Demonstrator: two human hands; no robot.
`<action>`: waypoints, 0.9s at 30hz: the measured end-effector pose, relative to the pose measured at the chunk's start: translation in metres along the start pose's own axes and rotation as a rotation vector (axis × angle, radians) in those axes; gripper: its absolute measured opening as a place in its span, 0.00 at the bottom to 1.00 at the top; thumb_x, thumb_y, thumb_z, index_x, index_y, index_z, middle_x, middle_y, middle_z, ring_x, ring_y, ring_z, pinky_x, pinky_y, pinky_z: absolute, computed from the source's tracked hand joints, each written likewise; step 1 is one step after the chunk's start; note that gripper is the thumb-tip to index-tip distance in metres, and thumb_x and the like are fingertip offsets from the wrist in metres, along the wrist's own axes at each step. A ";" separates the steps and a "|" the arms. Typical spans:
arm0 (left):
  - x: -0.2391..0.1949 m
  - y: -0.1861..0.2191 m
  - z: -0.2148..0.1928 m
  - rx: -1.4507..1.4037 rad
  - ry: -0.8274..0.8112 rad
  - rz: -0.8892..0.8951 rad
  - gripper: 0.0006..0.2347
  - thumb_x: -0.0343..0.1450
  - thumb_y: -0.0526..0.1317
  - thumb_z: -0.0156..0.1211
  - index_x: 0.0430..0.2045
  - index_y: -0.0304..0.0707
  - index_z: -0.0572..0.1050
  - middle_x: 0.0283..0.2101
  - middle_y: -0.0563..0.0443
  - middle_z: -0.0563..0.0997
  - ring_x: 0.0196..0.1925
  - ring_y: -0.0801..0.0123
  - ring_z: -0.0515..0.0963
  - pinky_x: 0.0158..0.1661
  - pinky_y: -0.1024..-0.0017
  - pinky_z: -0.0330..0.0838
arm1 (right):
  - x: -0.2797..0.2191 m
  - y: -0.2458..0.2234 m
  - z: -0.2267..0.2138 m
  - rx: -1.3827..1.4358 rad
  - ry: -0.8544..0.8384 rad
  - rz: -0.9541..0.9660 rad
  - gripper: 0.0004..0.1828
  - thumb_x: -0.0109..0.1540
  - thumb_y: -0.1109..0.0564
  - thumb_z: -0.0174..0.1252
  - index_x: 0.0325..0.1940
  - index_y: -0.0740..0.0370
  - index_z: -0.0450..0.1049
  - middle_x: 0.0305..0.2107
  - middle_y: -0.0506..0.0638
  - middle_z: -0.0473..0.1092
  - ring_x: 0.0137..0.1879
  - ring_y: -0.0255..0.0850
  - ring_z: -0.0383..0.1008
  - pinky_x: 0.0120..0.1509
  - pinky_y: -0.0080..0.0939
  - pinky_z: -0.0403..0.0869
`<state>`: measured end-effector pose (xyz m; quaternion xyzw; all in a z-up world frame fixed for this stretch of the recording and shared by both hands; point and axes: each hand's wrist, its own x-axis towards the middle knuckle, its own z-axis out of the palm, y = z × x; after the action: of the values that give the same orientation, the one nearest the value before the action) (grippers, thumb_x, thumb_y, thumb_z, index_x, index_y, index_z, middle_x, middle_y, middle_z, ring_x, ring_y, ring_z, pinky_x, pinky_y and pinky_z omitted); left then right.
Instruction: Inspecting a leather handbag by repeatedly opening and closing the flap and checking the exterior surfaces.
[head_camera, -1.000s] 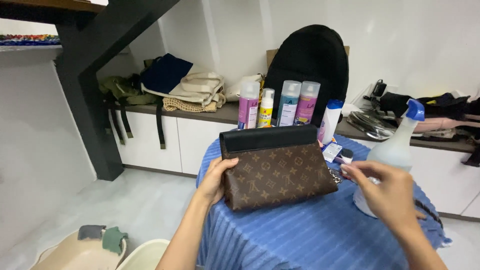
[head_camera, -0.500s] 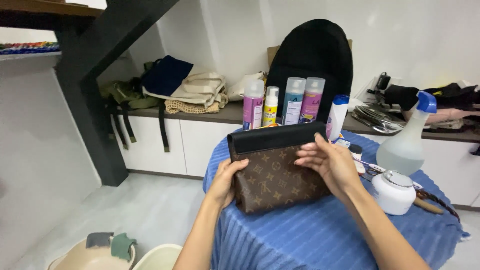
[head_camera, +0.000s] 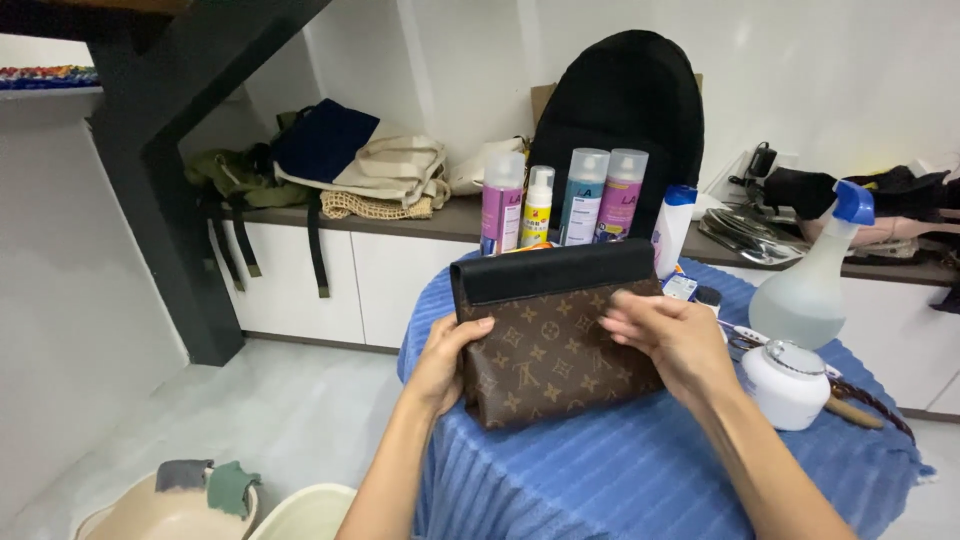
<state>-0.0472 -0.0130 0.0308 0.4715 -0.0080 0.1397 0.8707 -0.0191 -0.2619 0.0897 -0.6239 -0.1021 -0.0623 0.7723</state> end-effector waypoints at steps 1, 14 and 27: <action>-0.001 0.003 -0.001 -0.005 -0.035 0.009 0.11 0.58 0.38 0.76 0.27 0.33 0.80 0.29 0.41 0.77 0.37 0.54 0.80 0.39 0.59 0.78 | 0.010 0.010 -0.009 0.003 0.037 -0.004 0.18 0.64 0.55 0.66 0.47 0.77 0.77 0.35 0.68 0.78 0.41 0.54 0.82 0.48 0.51 0.82; 0.004 0.004 -0.005 -0.009 -0.126 0.020 0.08 0.60 0.38 0.75 0.25 0.34 0.81 0.26 0.38 0.81 0.31 0.52 0.83 0.34 0.61 0.80 | -0.017 -0.007 0.008 -0.073 0.105 -0.139 0.16 0.59 0.67 0.67 0.51 0.72 0.78 0.41 0.68 0.78 0.48 0.55 0.81 0.56 0.48 0.80; 0.019 -0.009 -0.020 -0.010 -0.123 0.019 0.06 0.63 0.35 0.67 0.29 0.34 0.80 0.33 0.48 0.83 0.36 0.67 0.80 0.38 0.75 0.71 | -0.049 0.023 0.028 -1.533 -0.291 -0.530 0.49 0.67 0.25 0.35 0.80 0.61 0.38 0.78 0.51 0.39 0.82 0.40 0.36 0.80 0.59 0.34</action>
<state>-0.0294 0.0029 0.0147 0.4747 -0.0668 0.1185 0.8696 -0.0642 -0.2312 0.0621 -0.9350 -0.2743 -0.2134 0.0706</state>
